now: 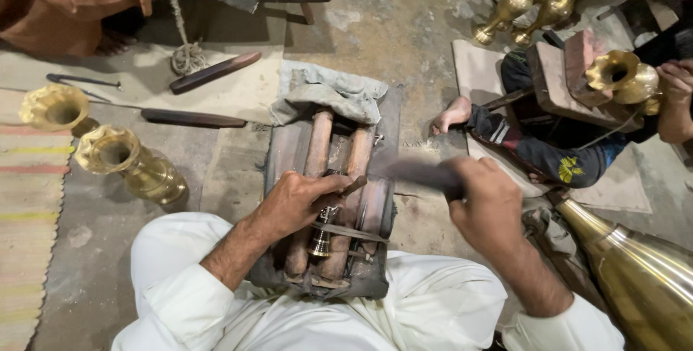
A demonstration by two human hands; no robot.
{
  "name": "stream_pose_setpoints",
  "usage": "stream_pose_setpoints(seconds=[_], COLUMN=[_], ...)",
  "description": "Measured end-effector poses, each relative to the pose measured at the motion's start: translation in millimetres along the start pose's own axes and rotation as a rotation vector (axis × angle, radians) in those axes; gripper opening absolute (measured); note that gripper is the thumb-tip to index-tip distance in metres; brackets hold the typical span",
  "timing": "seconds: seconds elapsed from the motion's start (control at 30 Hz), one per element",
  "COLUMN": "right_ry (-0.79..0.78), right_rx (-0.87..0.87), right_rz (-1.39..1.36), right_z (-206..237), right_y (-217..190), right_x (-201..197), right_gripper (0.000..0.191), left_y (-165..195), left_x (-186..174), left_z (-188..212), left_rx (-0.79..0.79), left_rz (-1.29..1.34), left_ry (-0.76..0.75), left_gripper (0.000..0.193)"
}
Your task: The person sits on the floor and uses a hammer and chisel to engrave a design onto a small brass object held in a wooden jig. The person repeatedly strikes the chisel with the hammer to create patterns on the metal surface.
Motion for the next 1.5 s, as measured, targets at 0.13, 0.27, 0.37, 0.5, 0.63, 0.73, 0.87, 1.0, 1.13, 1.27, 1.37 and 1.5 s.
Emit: stream_pose_setpoints(seconds=[0.13, 0.27, 0.37, 0.5, 0.63, 0.73, 0.87, 1.0, 1.13, 1.27, 1.37, 1.5], right_ry=[-0.128, -0.169, -0.035, -0.046, -0.027, -0.102, -0.009, -0.074, -0.126, -0.049, 0.004, -0.097], right_rx=[0.105, 0.537, 0.740, 0.686, 0.658, 0.586, 0.361, 0.412, 0.573, 0.756, 0.835, 0.870], right_rz=[-0.044, -0.787, -1.433, -1.376, -1.227, -0.955, -0.990, -1.049, -1.251, -1.482, -1.607, -1.518], right_z=[8, 23, 27, 16, -12, -28, -40, -37, -28, -2, 23, 57], right_y=[10, 20, -1, -22, -43, -50, -49, -45, -42, -31, -23, -19], right_x=[19, 63, 106, 135, 149, 152, 145, 148, 146, 132, 126, 124], right_gripper=[0.043, 0.044, 0.045, 0.046, 0.045, 0.046, 0.046, 0.047, 0.053, 0.050, 0.045, 0.040], left_y=[-11, -42, -55, -51, -36, -26, -10, -5, 0, 1, 1, 5], left_x=[-5, -14, -17, -15, -11, -11, -16, -13, -9, -12, -17, -20], left_z=[5, 17, 25, 30, 27, 19, 9, 4, -1, 0, 0, -6], left_rx=[0.024, -0.370, -0.507, -0.486, -0.412, -0.415, -0.265, -0.278, -0.199, -0.179, -0.200, -0.171], left_rz=[0.063, 0.496, 0.655, 0.654, 0.637, 0.569, 0.462, 0.338, 0.267, 0.188, 0.182, 0.173], left_ry=[0.153, 0.316, 0.330, 0.254, 0.159, 0.113, 0.103, 0.049, 0.076, 0.053, 0.040, -0.003], left_gripper=[0.035, 0.029, 0.041, 0.041, 0.036, 0.034, 0.033, 0.032, 0.039, 0.040, 0.039, 0.037])
Point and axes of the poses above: each hand's wrist, its own z-axis away from the middle knuckle, its own x-axis out of the palm, y = z × x, the point moved 4 cm from there along -z, towards the middle knuckle, and after that the axes turned 10 degrees about -x, right-handed, at the moved point
